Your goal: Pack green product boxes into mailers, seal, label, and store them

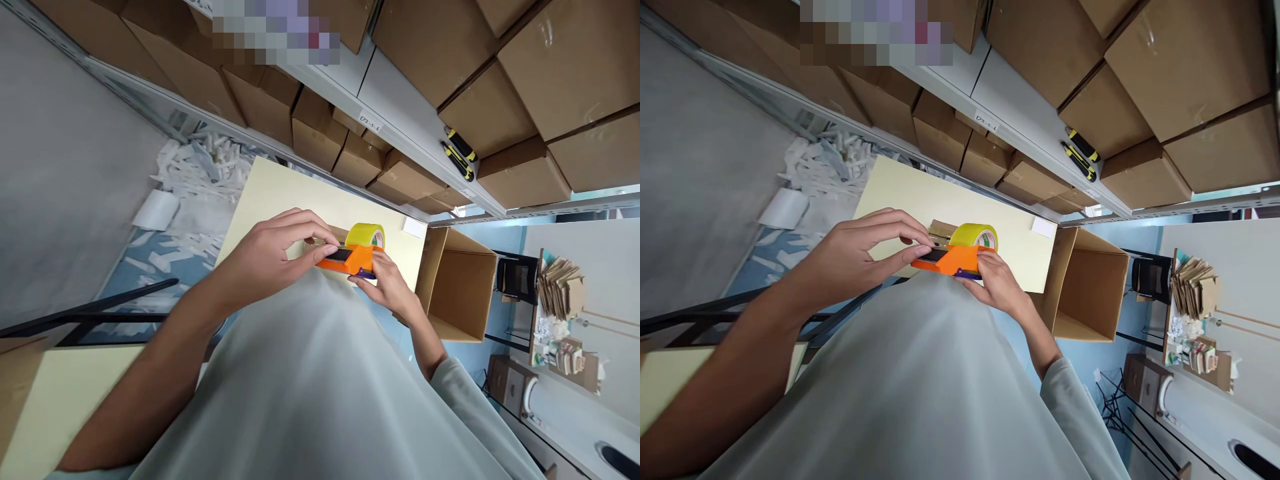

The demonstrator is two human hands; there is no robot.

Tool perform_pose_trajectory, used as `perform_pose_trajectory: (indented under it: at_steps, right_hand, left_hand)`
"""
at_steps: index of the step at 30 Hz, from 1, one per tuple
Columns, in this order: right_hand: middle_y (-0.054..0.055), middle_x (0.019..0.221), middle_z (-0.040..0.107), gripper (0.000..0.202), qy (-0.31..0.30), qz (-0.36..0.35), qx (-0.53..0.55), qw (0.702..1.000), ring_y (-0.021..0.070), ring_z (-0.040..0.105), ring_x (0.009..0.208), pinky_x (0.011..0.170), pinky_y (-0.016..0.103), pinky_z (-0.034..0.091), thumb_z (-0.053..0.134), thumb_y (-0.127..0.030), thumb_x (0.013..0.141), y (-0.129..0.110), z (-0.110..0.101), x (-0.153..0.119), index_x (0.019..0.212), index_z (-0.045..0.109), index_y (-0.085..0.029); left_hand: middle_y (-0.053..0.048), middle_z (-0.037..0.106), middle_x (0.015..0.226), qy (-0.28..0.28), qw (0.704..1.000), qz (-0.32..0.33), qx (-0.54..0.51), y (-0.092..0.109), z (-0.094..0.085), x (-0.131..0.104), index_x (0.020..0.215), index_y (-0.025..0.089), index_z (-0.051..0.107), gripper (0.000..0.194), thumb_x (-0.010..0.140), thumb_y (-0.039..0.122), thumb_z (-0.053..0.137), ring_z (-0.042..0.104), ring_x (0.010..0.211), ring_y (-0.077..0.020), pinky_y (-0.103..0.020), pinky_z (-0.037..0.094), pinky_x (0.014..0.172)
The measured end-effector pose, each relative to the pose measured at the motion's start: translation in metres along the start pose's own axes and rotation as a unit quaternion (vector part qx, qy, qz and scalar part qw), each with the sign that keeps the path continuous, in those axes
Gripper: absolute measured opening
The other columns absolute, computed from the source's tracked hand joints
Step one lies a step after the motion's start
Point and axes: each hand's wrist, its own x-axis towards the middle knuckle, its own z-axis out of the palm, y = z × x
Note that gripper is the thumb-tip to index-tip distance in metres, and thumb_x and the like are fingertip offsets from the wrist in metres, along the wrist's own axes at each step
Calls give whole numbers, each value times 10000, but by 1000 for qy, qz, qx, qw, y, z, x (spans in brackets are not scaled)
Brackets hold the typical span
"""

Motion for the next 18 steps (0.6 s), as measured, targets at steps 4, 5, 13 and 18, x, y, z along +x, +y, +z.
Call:
perform_pose_trajectory:
  at_steps: [4,5,13,18]
  right_hand:
    - [142,1235,820,323,-35,31,21,999,342,746,1235,1171,536,581,683,-528,1108,-2,6,-3,1231,742,-235]
    - [134,1196,821,314,-44,47,30,997,336,751,1197,1144,518,594,698,-524,1089,-2,9,-5,1186,751,-230]
    - [6,805,740,533,-114,274,208,932,217,681,750,702,318,573,740,-737,970,-3,51,-12,1000,784,-207]
    - [2,779,786,519,-168,293,228,913,219,725,741,704,312,587,755,-749,974,-1,47,-4,933,777,-233]
  left_hand:
    - [-68,782,964,34,999,-36,5,-7,9,-12,913,293,813,261,1000,512,701,739,999,-287,-461,657,1008]
    - [-67,786,971,37,998,-57,2,-11,12,-16,922,290,818,262,994,515,704,738,974,-278,-437,662,976]
    - [-45,835,926,43,959,-273,-61,-80,42,-54,912,263,824,364,898,621,757,770,859,-244,-334,659,805]
    - [-68,849,909,89,923,-338,-161,-112,64,-72,852,252,806,397,774,637,867,801,892,-263,-346,691,823]
